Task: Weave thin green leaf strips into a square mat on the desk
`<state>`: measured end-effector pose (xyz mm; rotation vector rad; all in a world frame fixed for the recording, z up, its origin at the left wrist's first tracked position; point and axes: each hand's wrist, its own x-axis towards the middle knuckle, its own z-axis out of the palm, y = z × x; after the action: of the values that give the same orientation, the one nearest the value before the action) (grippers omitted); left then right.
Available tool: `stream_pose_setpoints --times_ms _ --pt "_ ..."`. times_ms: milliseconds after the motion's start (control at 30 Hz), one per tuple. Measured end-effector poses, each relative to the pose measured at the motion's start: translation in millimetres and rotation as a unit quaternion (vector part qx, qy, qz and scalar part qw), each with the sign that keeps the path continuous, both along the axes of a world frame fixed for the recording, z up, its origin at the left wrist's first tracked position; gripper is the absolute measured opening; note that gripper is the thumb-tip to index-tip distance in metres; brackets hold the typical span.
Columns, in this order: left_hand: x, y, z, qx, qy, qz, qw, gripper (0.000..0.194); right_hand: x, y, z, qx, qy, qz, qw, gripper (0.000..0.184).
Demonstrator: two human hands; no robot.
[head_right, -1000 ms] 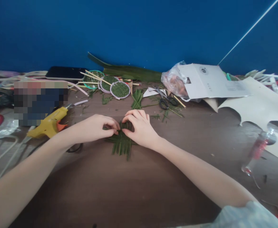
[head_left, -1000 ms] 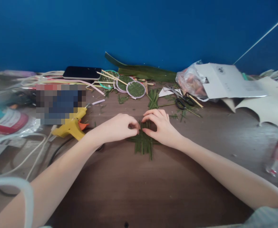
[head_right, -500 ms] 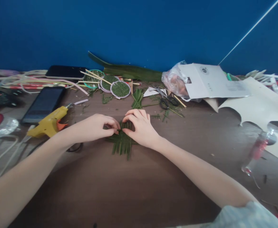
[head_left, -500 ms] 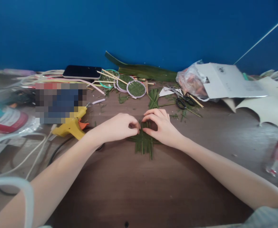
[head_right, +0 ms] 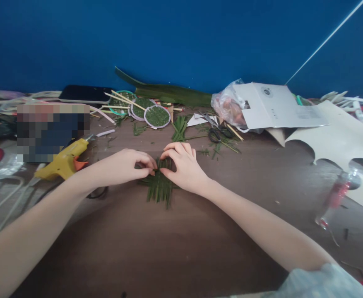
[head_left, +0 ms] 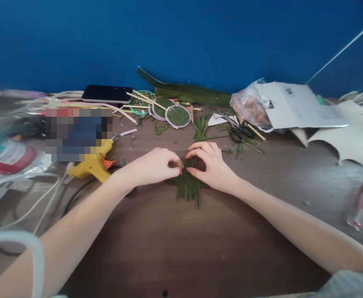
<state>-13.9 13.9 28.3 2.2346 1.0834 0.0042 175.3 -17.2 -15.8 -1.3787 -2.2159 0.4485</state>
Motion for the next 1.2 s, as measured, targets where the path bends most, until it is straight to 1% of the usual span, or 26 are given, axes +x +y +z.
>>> stream_pose_setpoints --times_ms 233,433,700,967,1200 --pt "-0.7 -0.8 0.2 -0.003 0.002 0.003 1.0 0.023 1.1 0.9 0.5 -0.002 0.0 0.012 1.0 0.015" --pt "0.3 -0.5 1.7 -0.006 0.005 0.004 1.0 0.023 1.3 1.3 0.4 -0.008 0.005 0.016 1.0 0.018" --pt "0.5 -0.1 1.2 -0.011 0.004 0.003 1.0 0.025 3.5 0.5 0.3 0.001 0.019 0.029 0.999 0.018" --pt "0.8 0.5 1.9 -0.012 -0.001 0.0 1.0 0.027 6.1 0.1 1.9 0.0 0.067 0.057 0.996 0.012" --pt "0.8 0.1 4.2 -0.01 0.01 0.003 1.0 0.027 8.3 -2.6 5.1 -0.013 0.092 0.083 0.992 0.016"
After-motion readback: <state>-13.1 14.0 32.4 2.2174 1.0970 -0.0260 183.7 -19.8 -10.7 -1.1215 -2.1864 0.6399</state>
